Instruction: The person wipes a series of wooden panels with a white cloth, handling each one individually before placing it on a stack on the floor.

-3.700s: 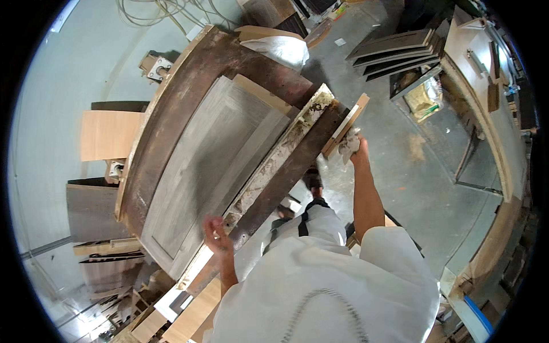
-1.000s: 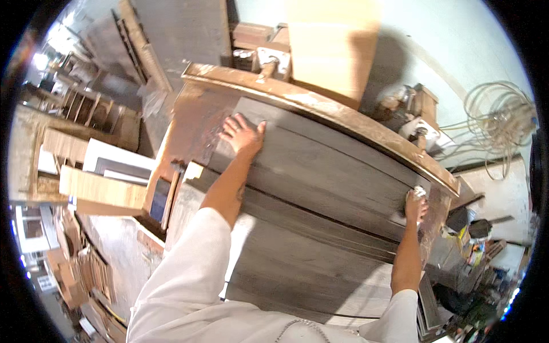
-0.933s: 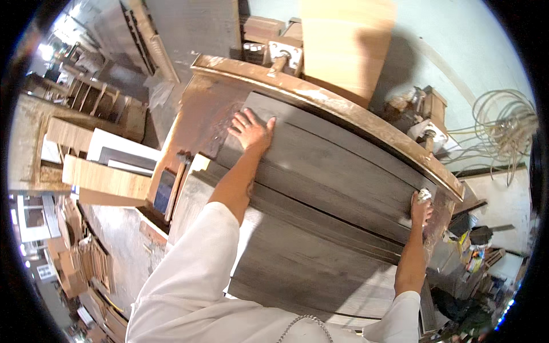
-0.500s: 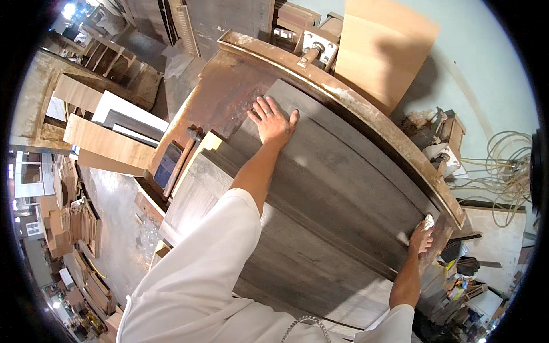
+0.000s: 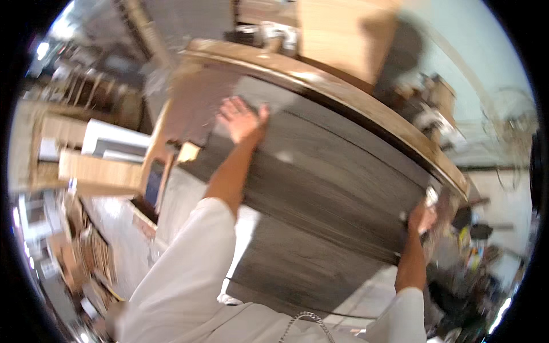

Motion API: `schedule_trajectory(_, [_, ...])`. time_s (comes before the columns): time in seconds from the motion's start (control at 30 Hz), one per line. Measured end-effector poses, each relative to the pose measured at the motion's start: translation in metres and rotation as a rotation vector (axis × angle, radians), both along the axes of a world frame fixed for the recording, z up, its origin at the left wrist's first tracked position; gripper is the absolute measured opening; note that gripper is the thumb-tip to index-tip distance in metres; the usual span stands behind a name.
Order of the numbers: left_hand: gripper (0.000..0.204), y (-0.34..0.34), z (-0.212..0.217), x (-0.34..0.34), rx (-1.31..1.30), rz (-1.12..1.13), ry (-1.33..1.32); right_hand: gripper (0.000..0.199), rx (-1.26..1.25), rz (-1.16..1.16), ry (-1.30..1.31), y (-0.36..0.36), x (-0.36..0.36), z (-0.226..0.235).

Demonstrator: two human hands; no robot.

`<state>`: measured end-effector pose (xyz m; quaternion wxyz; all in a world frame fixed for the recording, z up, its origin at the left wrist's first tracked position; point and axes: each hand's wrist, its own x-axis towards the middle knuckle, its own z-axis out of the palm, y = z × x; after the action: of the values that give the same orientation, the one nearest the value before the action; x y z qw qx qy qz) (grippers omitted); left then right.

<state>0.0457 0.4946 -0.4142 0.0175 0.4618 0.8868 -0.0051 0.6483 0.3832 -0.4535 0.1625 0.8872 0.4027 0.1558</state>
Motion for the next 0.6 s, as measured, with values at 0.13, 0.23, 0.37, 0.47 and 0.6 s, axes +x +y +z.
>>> schedule_trajectory(0.13, [0.094, -0.017, -0.023, -0.021, 0.012, 0.024, 0.07, 0.059, 0.153, -0.026, 0.149, 0.022, -0.024, 0.018])
schedule_trajectory(0.23, [0.097, -0.01, -0.026, -0.018, -0.022, 0.063, 0.122, 0.06, 0.332, 0.032, 0.142, 0.025, -0.024, 0.014])
schedule_trajectory(0.37, [0.097, -0.006, -0.02, -0.007, 0.007, 0.018, 0.128, 0.059, 0.338, -0.008, 0.214, 0.017, -0.024, 0.023])
schedule_trajectory(0.47, [0.097, -0.006, -0.02, 0.002, 0.0, -0.002, 0.138, 0.058, 0.373, 0.011, 0.168, 0.007, -0.015, 0.021])
schedule_trajectory(0.6, [0.099, -0.008, -0.022, -0.003, -0.013, 0.006, 0.159, 0.057, 0.374, 0.025, 0.128, 0.018, -0.021, 0.022])
